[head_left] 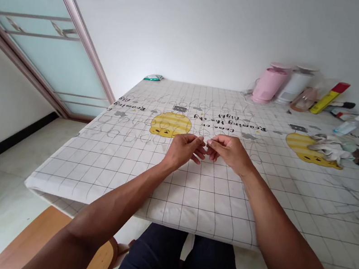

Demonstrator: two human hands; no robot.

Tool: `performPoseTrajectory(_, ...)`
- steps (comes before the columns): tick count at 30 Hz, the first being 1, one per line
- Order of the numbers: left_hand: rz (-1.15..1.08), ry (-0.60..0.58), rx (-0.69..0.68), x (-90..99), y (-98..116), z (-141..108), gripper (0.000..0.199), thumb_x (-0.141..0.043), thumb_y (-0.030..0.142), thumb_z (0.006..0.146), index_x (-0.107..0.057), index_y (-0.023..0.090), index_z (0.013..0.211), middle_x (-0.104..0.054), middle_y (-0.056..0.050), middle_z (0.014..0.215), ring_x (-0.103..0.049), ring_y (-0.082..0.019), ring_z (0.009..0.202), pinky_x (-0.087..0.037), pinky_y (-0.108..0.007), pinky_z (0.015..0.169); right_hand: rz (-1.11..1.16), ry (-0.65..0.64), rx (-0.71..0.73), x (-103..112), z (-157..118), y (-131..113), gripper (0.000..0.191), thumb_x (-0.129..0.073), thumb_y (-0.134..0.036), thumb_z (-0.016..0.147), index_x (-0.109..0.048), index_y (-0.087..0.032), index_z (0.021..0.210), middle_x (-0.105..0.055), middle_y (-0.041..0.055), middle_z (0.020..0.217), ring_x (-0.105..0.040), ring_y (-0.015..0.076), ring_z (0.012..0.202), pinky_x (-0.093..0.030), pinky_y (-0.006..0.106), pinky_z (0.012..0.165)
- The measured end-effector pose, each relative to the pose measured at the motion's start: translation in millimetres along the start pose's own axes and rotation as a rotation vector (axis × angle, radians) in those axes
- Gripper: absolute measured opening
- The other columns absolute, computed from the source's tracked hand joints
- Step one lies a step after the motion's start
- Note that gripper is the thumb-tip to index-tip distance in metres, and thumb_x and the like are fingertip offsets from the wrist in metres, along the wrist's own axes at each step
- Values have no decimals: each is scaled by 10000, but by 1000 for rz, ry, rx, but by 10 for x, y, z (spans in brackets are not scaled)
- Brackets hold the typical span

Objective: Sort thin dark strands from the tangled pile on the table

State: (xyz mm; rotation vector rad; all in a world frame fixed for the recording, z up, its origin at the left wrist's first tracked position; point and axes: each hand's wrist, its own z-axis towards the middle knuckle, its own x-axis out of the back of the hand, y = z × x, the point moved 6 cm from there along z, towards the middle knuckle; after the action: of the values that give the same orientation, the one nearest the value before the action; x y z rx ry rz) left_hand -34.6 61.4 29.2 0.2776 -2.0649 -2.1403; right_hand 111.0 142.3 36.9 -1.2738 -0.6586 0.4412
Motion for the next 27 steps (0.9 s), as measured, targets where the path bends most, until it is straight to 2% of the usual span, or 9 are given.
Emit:
performPoseTrajectory(5,-31,-28,40,10,-50,22,463,-706,562,1032,-751,110,941,-795,-158,910,-769,-211,713,-618,-291,538,-5,71,7,48,4,16,465,-769,-639,961,-715,-192,844,-748,71,717,-670,167,539,-551,293,486)
performPoseTrajectory(9,-38,-17,47,21,-42,17,533,-681,647,1015,-748,119,1023,-793,-187,1060,-781,-233,792,-618,-295,541,-8,76,5,49,11,26,461,-752,-637,976,-694,-202,833,-737,67,697,-661,173,513,-535,297,455)
performPoseTrajectory(14,-61,61,35,82,-21,18,458,-656,575,1047,-693,132,1157,-748,-207,1258,-795,-246,879,-617,-280,547,40,74,-11,42,6,1,464,-752,-641,975,-677,-209,823,-727,67,680,-650,173,505,-524,297,450)
performPoseTrajectory(20,-26,64,4,89,-46,65,397,-671,500,1043,-687,126,1176,-734,-201,1266,-792,-234,870,-614,-262,523,126,40,-28,32,-13,-43,469,-753,-658,962,-642,-219,842,-727,58,687,-654,174,516,-532,291,467)
performPoseTrajectory(23,89,128,-74,116,-23,65,384,-688,498,1030,-703,133,1149,-741,-178,1216,-786,-222,849,-606,-244,494,139,98,-42,227,-12,-70,461,-736,-650,976,-628,-221,850,-732,59,698,-665,176,527,-547,289,473)
performPoseTrajectory(25,149,142,-124,115,-1,50,374,-687,497,1028,-708,139,1137,-744,-165,1184,-785,-221,852,-607,-237,484,93,171,-62,504,-41,-95,428,-734,-604,997,-629,-213,859,-735,68,708,-674,182,532,-555,292,473)
performPoseTrajectory(27,185,131,-166,97,23,23,365,-678,495,1032,-710,148,1143,-746,-154,1167,-785,-222,861,-610,-231,480,20,255,-95,868,-119,-108,374,-752,-529,1011,-639,-197,879,-736,81,713,-682,193,524,-560,302,467)
